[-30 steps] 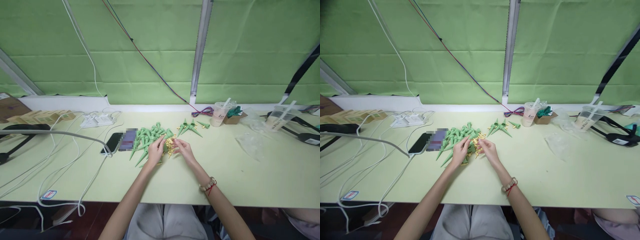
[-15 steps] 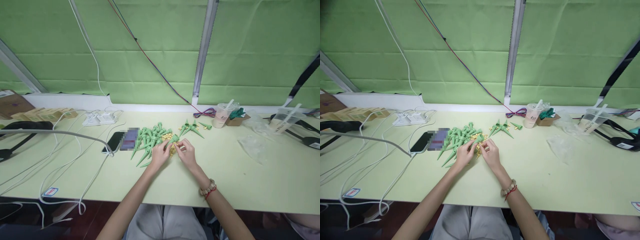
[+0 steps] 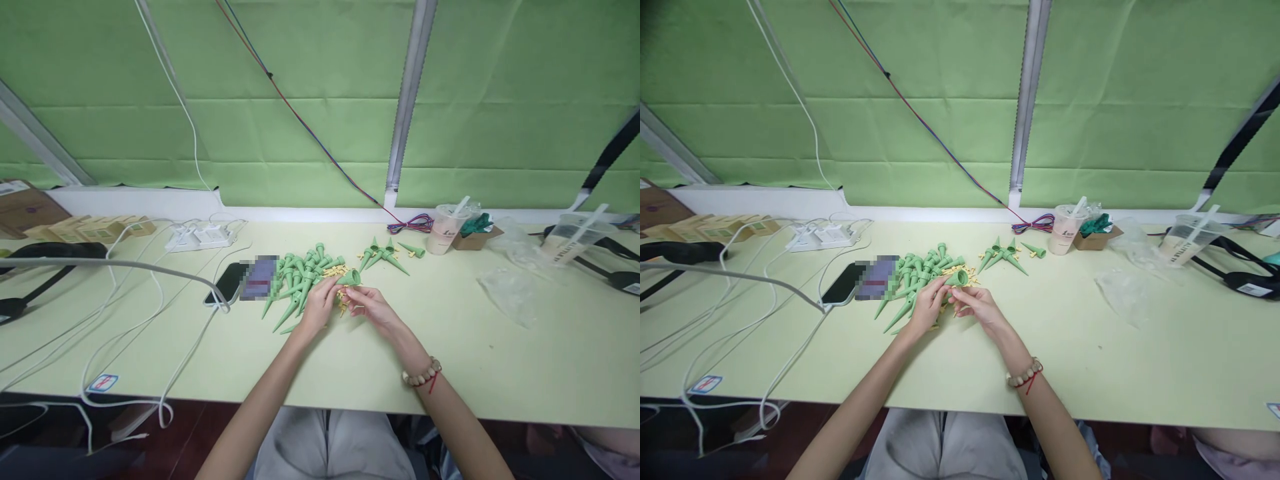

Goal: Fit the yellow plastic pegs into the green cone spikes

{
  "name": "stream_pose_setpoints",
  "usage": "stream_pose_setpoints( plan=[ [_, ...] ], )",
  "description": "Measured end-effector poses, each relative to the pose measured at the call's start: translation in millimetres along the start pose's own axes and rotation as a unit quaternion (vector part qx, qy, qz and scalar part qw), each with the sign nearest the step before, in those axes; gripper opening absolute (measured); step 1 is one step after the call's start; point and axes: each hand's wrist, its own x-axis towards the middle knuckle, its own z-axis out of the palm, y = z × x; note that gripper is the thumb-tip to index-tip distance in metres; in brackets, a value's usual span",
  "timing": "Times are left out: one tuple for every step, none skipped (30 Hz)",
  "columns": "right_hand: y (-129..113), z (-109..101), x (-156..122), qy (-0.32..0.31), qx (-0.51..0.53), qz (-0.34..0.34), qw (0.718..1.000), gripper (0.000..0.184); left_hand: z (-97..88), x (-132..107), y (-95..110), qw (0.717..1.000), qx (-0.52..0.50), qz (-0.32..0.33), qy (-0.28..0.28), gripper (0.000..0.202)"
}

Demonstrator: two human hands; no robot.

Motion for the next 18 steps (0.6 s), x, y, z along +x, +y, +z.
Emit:
stream_pose_setpoints(
  plan=[
    [0, 0, 0, 0.015, -0.023, -0.013, 1.0, 0.028, -0.1, 0, -1, 1.0, 0.005, 0.013, 0.002, 0.03],
    [-1, -1, 1, 0.033, -0.047, -0.031, 0.998, 0.028, -0.1, 0, -2, 1.0, 0.013, 0.021, 0.003, 0.03],
    [-1, -1, 2, 0.051, -0.07, -0.054, 0.995, 0.028, 0.1, 0, -2, 0.999, 0.022, 0.025, 0.003, 0.03],
    [-1, -1, 3, 0.068, -0.092, -0.08, 0.99, 0.028, 0.4, 0, -2, 0.999, 0.029, 0.024, 0.0, 0.03],
    [0, -1, 3, 0.085, -0.114, -0.104, 0.984, 0.027, 0.9, 0, -2, 0.999, 0.036, 0.017, -0.004, 0.031],
    [0, -2, 4, 0.103, -0.137, -0.126, 0.977, 0.026, 1.3, 0, 0, 0.999, 0.044, 0.007, -0.01, 0.031],
    [1, -2, 4, 0.126, -0.16, -0.148, 0.968, 0.024, 1.8, -1, 1, 0.998, 0.052, -0.007, -0.017, 0.031],
    [2, -3, 4, 0.152, -0.189, -0.172, 0.955, 0.023, 2.1, -1, 3, 0.998, 0.06, -0.023, -0.026, 0.032],
    [4, -4, 3, 0.176, -0.225, -0.202, 0.937, 0.021, 2.2, -1, 5, 0.996, 0.07, -0.04, -0.035, 0.032],
    [5, -5, 2, 0.197, -0.266, -0.236, 0.914, 0.019, 2.3, -1, 7, 0.994, 0.078, -0.058, -0.041, 0.032],
    [6, -6, 1, 0.212, -0.31, -0.272, 0.886, 0.018, 2.3, -1, 9, 0.993, 0.085, -0.075, -0.045, 0.032],
    [8, -8, 1, 0.221, -0.351, -0.302, 0.858, 0.016, 2.2, -1, 10, 0.991, 0.086, -0.09, -0.048, 0.033],
    [9, -8, 0, 0.223, -0.383, -0.322, 0.836, 0.015, 2.2, -1, 12, 0.99, 0.082, -0.102, -0.048, 0.033],
    [9, -9, 0, 0.221, -0.403, -0.329, 0.825, 0.014, 2.3, -1, 13, 0.99, 0.072, -0.112, -0.046, 0.034],
    [9, -9, 0, 0.221, -0.406, -0.323, 0.826, 0.014, 2.5, -1, 14, 0.99, 0.058, -0.12, -0.044, 0.035],
    [8, -8, 0, 0.223, -0.393, -0.308, 0.837, 0.015, 2.6, -1, 14, 0.99, 0.04, -0.129, -0.041, 0.035],
    [7, -6, 1, 0.222, -0.367, -0.285, 0.857, 0.018, 2.7, -1, 14, 0.989, 0.021, -0.14, -0.039, 0.036],
    [6, -5, 1, 0.212, -0.328, -0.254, 0.885, 0.024, 2.6, -1, 14, 0.988, 0.004, -0.151, -0.036, 0.036]
  ],
)
